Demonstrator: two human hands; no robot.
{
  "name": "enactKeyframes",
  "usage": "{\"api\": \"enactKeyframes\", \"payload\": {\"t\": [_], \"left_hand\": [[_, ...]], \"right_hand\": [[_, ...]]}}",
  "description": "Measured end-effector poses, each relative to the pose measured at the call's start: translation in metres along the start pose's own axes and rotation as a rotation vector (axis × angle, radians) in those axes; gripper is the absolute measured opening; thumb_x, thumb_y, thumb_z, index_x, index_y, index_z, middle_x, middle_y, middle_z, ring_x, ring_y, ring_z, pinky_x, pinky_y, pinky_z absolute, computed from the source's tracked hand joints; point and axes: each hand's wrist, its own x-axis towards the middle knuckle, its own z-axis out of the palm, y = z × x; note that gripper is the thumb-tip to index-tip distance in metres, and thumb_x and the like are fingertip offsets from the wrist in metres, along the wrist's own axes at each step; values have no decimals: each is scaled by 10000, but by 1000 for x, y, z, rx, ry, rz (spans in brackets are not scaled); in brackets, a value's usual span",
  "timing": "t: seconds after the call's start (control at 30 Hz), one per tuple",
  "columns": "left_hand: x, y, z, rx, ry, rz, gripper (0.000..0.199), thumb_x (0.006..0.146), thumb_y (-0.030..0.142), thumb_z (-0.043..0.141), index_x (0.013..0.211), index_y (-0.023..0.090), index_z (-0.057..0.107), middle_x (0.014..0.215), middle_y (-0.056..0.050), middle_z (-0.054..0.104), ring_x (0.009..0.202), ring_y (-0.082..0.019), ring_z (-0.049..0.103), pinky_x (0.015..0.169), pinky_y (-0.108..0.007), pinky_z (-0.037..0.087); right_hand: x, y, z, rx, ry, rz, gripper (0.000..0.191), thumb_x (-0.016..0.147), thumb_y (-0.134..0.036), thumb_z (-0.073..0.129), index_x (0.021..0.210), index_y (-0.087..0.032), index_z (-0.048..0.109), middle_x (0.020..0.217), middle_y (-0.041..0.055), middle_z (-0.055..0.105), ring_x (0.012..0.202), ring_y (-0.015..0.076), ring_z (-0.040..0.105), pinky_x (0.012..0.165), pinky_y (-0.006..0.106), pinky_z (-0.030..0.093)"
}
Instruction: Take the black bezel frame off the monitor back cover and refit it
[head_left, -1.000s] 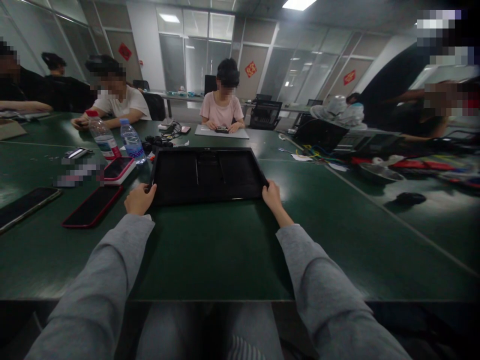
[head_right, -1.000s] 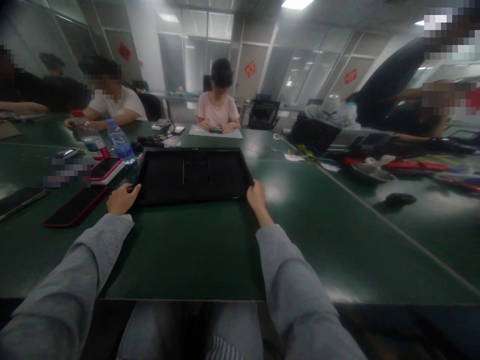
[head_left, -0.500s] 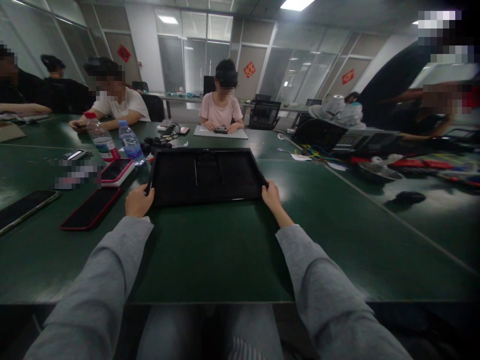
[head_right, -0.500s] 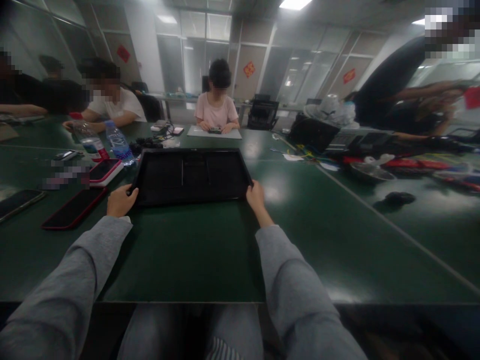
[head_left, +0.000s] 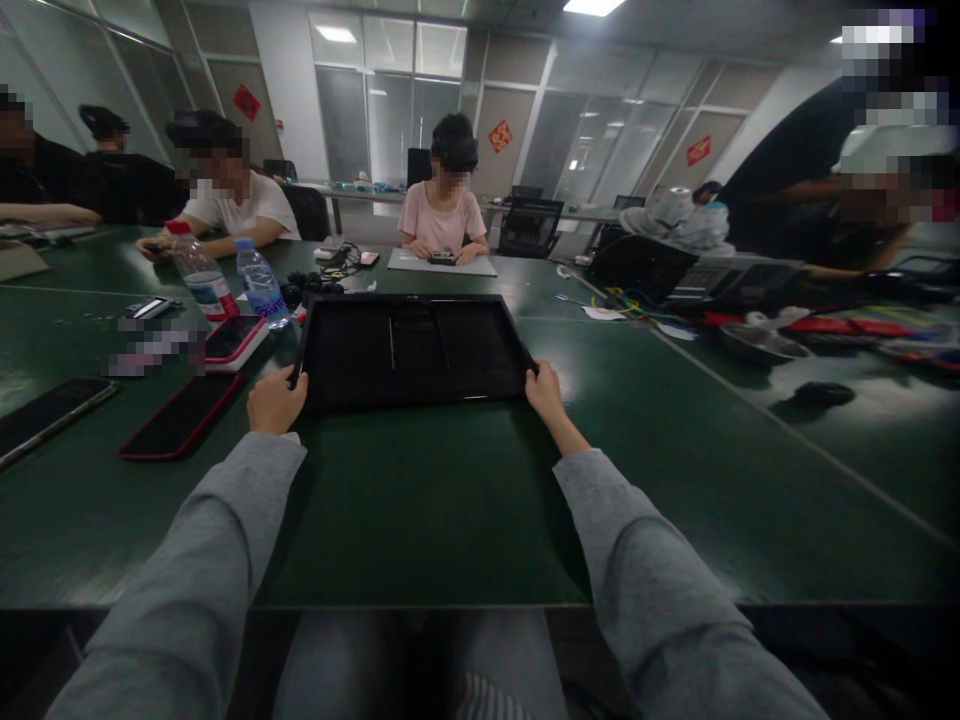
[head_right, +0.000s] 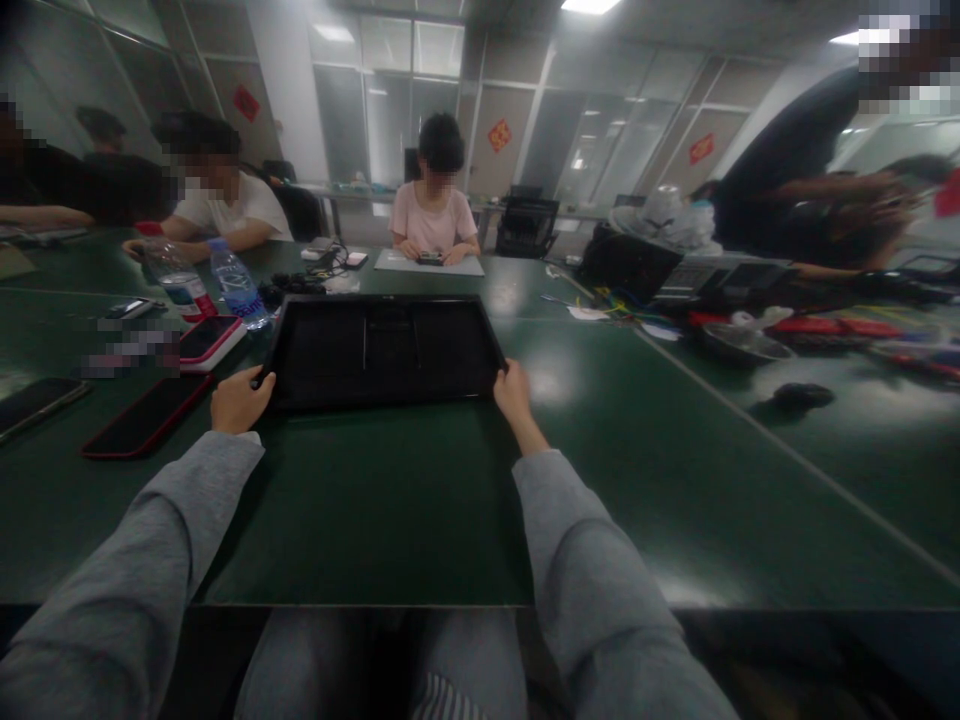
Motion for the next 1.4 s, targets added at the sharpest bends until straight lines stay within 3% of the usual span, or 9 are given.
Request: {"api": "enactKeyframes", "payload": {"t": [0.7,0.93,1.4], "left_hand": [[4,-3,4,-2,-99,-51,510,940,497,470,1351,233,615,1252,-157,693,1138,-355,640,945,-465,500],[5,-2,3,-14,-131,-56,579,942,568,434,1372,218,603,1281,-176,680,1167,-372,630,959,-486,494],[8,-5,7,14,-131,-60,594,949,580,410,1377,214,598,1260,-184,686,1135,-372,642,935,-489,499]], "right_hand": [[-4,-6,-2,-90,13,-76,431,867,-231,409,1215,-116,634,1122,201,689,1126,336,612,1058,535,459],[-2,-2,-1,-92,-4,-31,456,872,-246,429,1266,-101,609,1215,213,660,1184,337,587,1069,531,453],[-1,0,1,-167,-3,-60,459,864,-191,386,1241,-61,615,1169,229,671,1105,321,615,1028,500,467]]}}
